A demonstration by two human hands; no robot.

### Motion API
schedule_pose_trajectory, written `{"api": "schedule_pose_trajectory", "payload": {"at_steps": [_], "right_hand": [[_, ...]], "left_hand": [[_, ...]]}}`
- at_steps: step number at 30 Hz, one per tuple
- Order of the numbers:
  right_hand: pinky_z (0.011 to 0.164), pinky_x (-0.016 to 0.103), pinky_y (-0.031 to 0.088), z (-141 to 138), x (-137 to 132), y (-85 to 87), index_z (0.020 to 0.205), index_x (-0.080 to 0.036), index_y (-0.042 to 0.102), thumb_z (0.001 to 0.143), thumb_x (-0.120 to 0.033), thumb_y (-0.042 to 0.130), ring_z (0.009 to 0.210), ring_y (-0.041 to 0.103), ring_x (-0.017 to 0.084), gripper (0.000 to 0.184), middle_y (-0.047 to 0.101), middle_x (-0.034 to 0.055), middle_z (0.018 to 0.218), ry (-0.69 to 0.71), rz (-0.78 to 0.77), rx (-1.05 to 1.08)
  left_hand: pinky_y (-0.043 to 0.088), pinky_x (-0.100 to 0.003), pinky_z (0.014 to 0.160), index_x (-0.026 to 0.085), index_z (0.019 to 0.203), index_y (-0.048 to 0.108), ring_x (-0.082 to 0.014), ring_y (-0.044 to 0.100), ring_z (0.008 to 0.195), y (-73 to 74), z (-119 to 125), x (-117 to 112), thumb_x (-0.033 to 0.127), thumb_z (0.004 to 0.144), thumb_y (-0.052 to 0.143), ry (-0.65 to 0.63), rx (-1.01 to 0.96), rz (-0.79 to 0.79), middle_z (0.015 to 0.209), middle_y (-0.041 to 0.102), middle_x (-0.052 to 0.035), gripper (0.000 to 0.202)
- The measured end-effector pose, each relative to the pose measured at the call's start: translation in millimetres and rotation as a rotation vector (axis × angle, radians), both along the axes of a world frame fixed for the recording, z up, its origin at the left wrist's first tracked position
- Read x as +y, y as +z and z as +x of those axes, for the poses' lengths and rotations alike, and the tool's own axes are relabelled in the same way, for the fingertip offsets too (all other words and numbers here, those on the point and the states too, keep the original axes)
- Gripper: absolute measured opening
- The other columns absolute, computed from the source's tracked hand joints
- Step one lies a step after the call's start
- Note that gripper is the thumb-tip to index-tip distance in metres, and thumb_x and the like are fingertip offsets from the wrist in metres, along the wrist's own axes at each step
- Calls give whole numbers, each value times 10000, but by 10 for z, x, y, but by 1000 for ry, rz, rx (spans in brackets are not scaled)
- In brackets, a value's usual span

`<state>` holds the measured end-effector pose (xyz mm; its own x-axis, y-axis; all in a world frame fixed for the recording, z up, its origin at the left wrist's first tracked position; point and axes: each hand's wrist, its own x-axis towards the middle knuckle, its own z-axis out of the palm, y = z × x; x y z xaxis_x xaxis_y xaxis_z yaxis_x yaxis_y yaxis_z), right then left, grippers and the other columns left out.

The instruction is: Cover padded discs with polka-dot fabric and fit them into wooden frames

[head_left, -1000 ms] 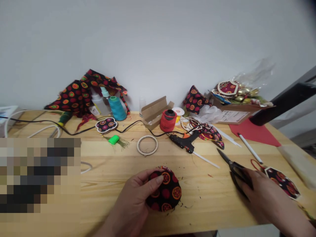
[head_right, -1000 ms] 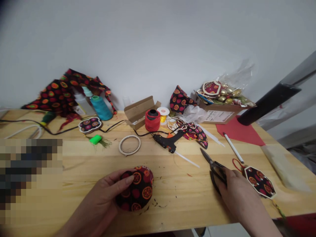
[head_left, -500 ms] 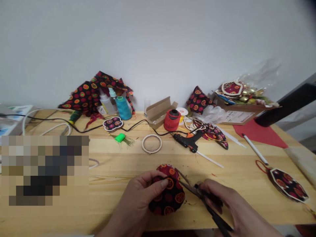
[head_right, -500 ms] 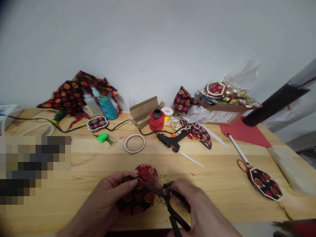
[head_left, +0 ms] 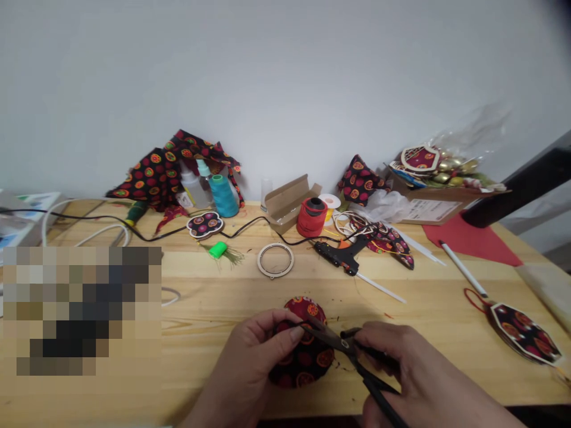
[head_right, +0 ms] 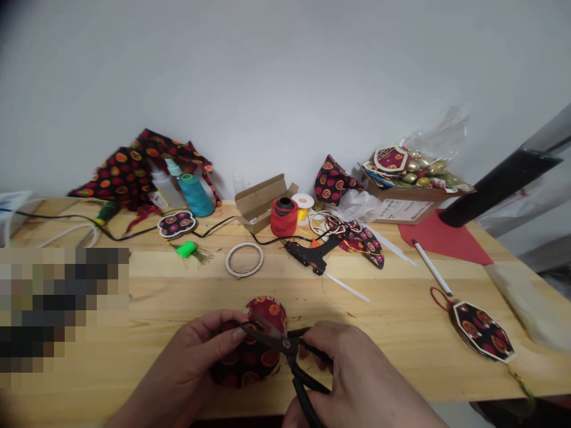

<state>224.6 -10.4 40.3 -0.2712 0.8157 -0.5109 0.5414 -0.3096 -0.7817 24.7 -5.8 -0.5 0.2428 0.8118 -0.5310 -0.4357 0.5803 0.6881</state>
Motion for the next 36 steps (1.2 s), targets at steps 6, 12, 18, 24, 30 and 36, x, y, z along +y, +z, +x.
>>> {"api": "schedule_pose_trajectory", "payload": {"at_steps": [6, 12, 18, 24, 30, 36], "right_hand": [[461, 147, 392, -23, 28, 16, 651, -195, 518, 536, -2, 426, 556, 657, 121, 242, 548, -96, 531, -16, -146, 45], [448, 154, 328, 24, 4, -17, 632, -190, 476, 569, -5, 385, 560, 671, 120, 215, 618, -76, 521, 14, -161, 49], [457, 147, 340, 28, 16, 7, 637, -189, 483, 578, -4, 374, 575, 683, 120, 223, 658, -61, 527, 25, -193, 78], [466, 156, 356, 56, 21, -41, 638, -191, 489, 606, -26, 406, 574, 674, 125, 187, 673, -42, 544, 49, -198, 95], [455, 156, 331, 79, 17, -69, 614, -184, 498, 603, -7, 416, 561, 664, 119, 195, 681, -35, 548, 62, -190, 85], [479, 143, 375, 98, 51, -28, 611, -171, 569, 618, -5, 430, 597, 675, 119, 217, 695, -34, 583, 117, -151, 45]], "left_hand": [[515, -257, 670, 172, 794, 731, -151, 680, 659, -53, -18, -15, 263, 718, 783, -10, -32, 16, 743, 758, -45, 130], [512, -269, 685, 158, 804, 722, -158, 678, 671, -20, -13, -7, 264, 718, 782, -17, -18, 0, 751, 754, -55, 149], [511, -270, 685, 167, 810, 723, -162, 681, 678, -51, -16, -19, 275, 709, 789, -14, -27, 16, 758, 757, -56, 162], [506, -275, 687, 161, 819, 726, -160, 673, 675, -86, -20, -2, 282, 716, 782, -11, 3, 26, 762, 754, -55, 168], [503, -250, 632, 160, 785, 725, -160, 678, 646, -52, -21, -5, 287, 689, 798, -17, 30, 3, 714, 748, -51, 176], [509, -255, 607, 150, 790, 726, -166, 678, 626, -48, -16, -1, 304, 692, 796, -28, 47, -18, 686, 740, -57, 195]]}}
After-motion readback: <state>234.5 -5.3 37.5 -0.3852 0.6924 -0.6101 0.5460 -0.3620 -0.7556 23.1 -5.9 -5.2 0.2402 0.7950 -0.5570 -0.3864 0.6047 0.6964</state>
